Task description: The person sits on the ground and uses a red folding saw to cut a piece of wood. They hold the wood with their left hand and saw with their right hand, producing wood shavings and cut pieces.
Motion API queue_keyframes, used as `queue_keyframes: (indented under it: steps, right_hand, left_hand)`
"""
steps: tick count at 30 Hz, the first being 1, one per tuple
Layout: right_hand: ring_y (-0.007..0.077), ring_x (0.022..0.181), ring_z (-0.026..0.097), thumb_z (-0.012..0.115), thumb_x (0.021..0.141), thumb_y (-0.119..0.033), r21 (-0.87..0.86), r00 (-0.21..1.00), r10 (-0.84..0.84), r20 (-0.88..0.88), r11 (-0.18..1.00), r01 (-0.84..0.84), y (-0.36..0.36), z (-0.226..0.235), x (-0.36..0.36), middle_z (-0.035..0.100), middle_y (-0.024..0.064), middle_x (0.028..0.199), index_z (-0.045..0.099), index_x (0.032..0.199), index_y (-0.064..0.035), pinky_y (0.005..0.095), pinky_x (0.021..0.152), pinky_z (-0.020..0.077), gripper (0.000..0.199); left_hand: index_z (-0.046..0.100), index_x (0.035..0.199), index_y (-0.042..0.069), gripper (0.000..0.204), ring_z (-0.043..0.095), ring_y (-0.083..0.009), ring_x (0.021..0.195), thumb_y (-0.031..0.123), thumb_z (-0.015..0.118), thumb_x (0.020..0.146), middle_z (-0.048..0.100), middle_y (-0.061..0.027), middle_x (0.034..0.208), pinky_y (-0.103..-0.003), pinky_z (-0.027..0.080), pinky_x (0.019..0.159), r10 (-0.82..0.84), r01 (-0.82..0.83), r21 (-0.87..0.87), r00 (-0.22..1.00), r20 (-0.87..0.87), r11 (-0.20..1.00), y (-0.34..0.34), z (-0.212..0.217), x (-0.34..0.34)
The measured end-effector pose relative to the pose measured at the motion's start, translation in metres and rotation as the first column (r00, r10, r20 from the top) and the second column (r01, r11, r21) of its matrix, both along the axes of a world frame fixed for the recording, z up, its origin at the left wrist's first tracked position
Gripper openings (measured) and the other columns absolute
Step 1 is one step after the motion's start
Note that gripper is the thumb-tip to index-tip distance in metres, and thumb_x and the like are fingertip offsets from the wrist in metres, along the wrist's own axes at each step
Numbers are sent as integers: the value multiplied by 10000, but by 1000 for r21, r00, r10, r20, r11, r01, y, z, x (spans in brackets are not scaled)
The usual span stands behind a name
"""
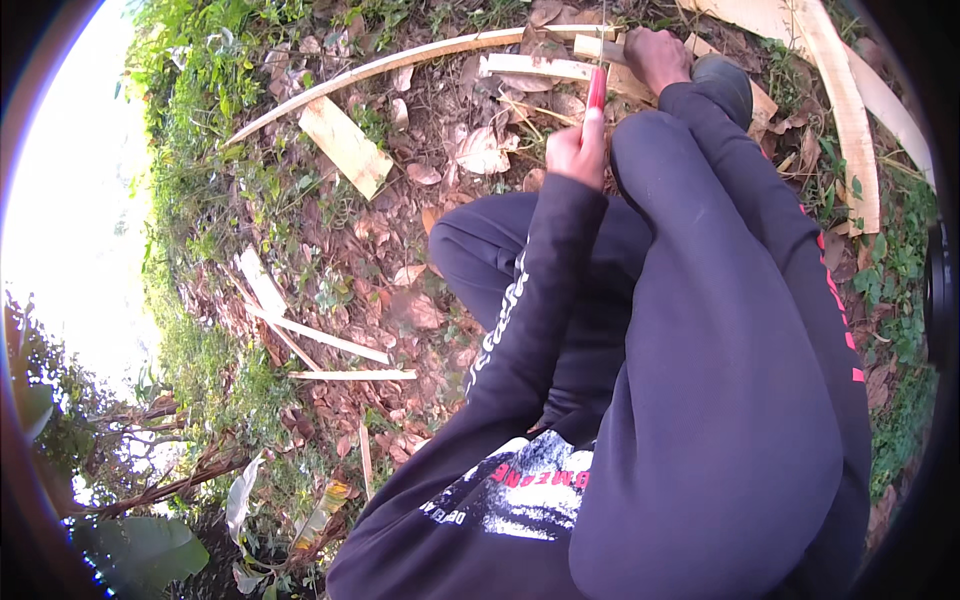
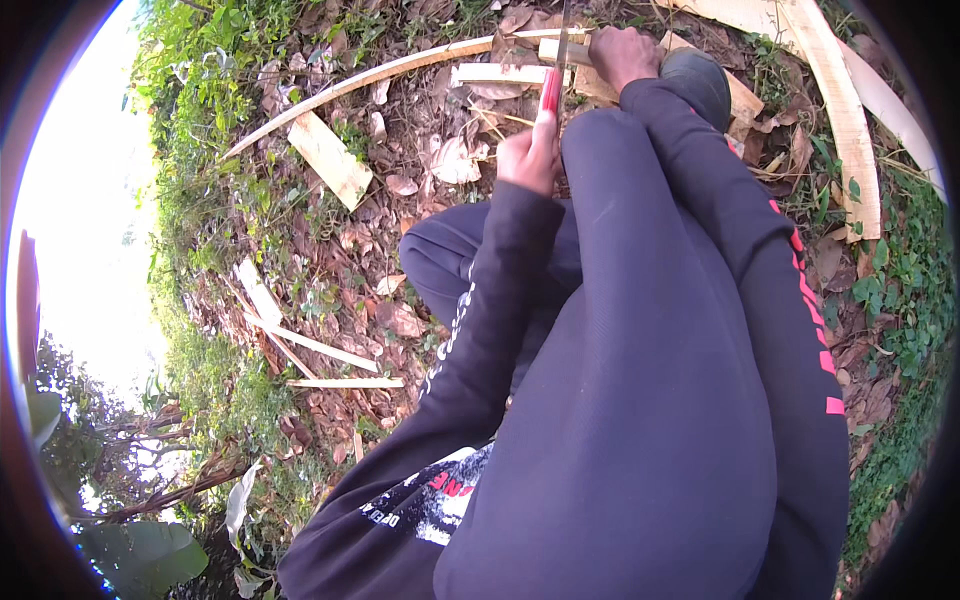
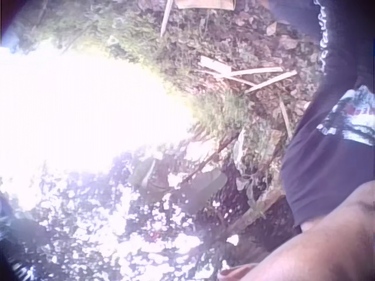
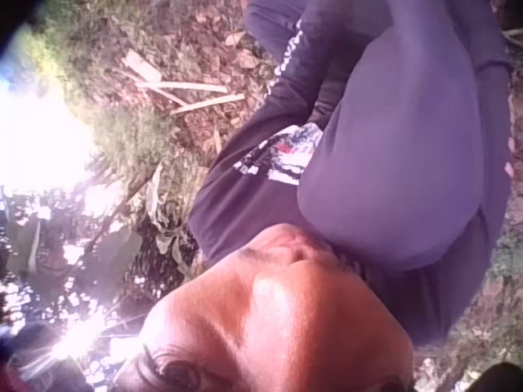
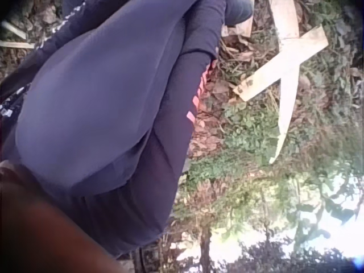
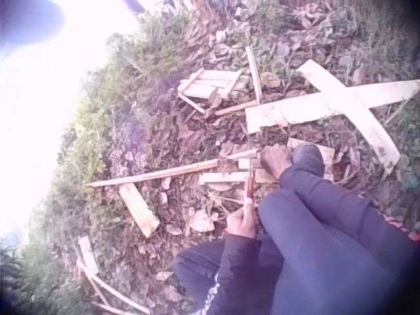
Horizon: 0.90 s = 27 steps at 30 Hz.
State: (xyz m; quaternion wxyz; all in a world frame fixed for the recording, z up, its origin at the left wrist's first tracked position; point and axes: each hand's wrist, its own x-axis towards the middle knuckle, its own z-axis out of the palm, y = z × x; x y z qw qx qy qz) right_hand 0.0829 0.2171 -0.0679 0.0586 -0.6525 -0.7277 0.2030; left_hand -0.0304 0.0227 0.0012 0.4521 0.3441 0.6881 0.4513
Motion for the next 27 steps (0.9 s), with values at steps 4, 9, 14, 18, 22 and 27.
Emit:
queue_keyframes:
  steps: [4,9,14,18,22,27]
  right_hand:
    - [443,1050,659,360,970,-307,-42,998,35,47,999,-33,0,7,8,710,237,1055,756,1016,-62,560,933,466,468]
    - [503,957,657,326,974,-301,82,999,-4,-38,997,7,-5,6,4,678,321,974,734,940,-1,548,911,505,508]
    - [465,969,674,356,973,-307,44,1000,13,28,999,-15,4,-1,9,697,285,982,746,962,-19,537,892,515,484]
    - [446,937,693,376,968,-290,89,995,89,35,992,-92,-1,-3,11,712,257,966,754,986,-45,535,854,530,451]
    - [441,1029,667,377,965,-324,46,1000,18,13,999,-19,-2,2,2,700,264,1041,756,994,-55,547,902,499,466]
    - [447,1015,671,376,969,-324,-16,998,41,46,999,-41,1,0,8,709,248,1026,759,985,-62,564,895,489,464]
  left_hand:
    - [508,646,54,490,339,-36,467,326,497,1053,419,68,589,-241,236,436,106,-72,-137,961,257,988,-115,41,11]
    - [542,655,-42,526,367,-79,497,327,534,1030,413,-3,512,-328,314,468,22,-22,16,1000,7,1000,-47,1,12]
    - [561,655,-43,521,398,-87,480,327,548,1021,414,-6,514,-321,328,464,16,-12,-43,997,82,999,-56,-1,0]
    - [455,611,64,511,334,-36,454,317,490,1053,415,37,563,-217,243,429,135,-86,-164,939,316,983,-119,46,-1]
    - [511,579,-8,572,399,-92,439,350,525,1024,442,3,495,-305,310,442,8,-16,38,981,195,999,4,-3,-12]
    - [555,605,-2,568,427,-78,471,384,535,1022,466,1,501,-296,335,457,64,-52,-65,977,203,997,-34,-5,4]
